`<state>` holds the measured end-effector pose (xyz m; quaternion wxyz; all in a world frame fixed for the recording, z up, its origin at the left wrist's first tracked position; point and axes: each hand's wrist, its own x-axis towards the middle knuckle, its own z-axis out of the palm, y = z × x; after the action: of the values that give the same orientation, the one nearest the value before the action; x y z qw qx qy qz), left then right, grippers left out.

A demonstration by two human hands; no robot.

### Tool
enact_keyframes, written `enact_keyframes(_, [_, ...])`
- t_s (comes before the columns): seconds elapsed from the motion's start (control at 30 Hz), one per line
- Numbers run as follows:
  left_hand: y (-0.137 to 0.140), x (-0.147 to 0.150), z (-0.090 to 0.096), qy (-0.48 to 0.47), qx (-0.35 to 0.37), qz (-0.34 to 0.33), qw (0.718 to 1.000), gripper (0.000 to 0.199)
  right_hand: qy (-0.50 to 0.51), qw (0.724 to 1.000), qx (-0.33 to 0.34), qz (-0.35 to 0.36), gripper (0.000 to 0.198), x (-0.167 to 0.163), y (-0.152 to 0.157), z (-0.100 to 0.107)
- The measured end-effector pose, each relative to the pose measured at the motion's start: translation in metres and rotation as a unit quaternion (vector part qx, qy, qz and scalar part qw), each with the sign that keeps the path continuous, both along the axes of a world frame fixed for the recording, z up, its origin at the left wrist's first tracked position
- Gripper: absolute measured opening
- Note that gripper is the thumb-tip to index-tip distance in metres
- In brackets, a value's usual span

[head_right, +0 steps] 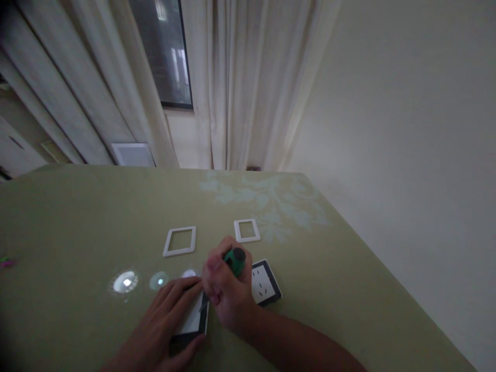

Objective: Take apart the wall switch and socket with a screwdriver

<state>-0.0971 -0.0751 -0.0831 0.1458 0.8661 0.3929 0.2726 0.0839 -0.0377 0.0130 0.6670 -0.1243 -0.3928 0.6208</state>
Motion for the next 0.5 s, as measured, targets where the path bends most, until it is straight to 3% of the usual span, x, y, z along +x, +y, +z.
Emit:
enact_keyframes(0.33, [0.0003,0.0007,0.0087,0.000,-0.028,0.006,1.000,0.079,0.009,1.000,0.024,0.014,0.035,0.0076,-0.0006,0.0023])
enact_keyframes(0.5, [-0.0005,0.0004,0.0067,-0.014,-0.028,0.004,0.999,0.073,0.026,1.000,0.002,0.018,0.039,0.0062,0.0012,-0.0040])
